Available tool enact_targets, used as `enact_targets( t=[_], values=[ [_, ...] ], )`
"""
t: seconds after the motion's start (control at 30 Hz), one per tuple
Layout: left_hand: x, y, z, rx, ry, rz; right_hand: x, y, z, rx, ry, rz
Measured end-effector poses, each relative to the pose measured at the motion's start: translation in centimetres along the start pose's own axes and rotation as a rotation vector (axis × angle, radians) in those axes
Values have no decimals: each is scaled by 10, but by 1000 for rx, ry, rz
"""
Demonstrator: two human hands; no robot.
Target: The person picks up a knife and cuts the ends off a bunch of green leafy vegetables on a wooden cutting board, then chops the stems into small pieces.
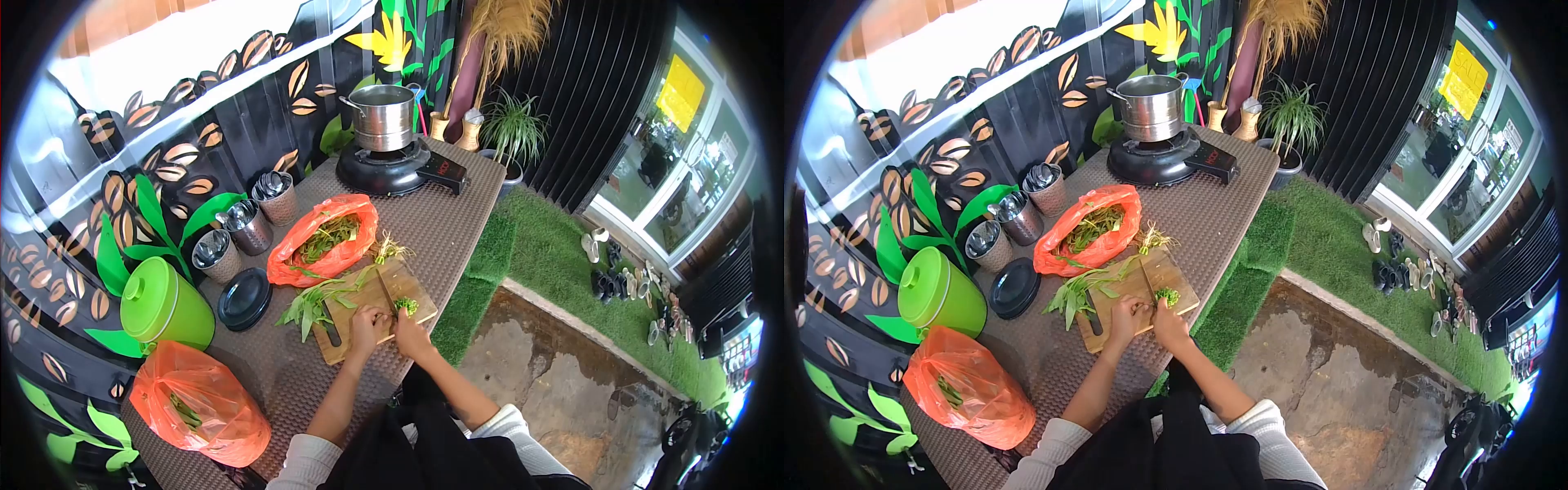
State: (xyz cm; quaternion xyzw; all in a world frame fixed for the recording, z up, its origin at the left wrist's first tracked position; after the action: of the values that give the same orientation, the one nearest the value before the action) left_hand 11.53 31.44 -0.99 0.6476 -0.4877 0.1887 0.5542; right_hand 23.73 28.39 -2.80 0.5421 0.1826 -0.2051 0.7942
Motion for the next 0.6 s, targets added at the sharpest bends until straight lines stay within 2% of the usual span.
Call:
enact_targets(
  t=[0.17,0.3,0.5,0.57,0.6],
  values=[
    [-2,1,-1,15,27,24,-2,2,9,-16,62,-15],
    [-10,-1,-1,7,76,21,-2,-9,15,33,-59,45],
    [-16,-3,-1,27,80,26,-2,-1,-4,-34,54,-4],
    [-34,-7,-1,4,211,98,-3,-2,8,39,52,11],
    [-30,-4,-3,6,210,98,-7,-5,13,40,54,12]
  ],
)
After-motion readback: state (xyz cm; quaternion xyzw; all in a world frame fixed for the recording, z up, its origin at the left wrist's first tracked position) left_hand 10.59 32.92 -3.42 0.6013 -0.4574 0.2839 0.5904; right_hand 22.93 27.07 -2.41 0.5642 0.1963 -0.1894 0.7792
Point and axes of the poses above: each hand's wrist, its own z-axis away from the middle knuckle, its own y-axis out of the back of the hand, x = y × z, the point moved 9 cm from there along -z, towards the middle knuckle, and after that the axes turned 11 degrees about -x, right-handed, at the moved point
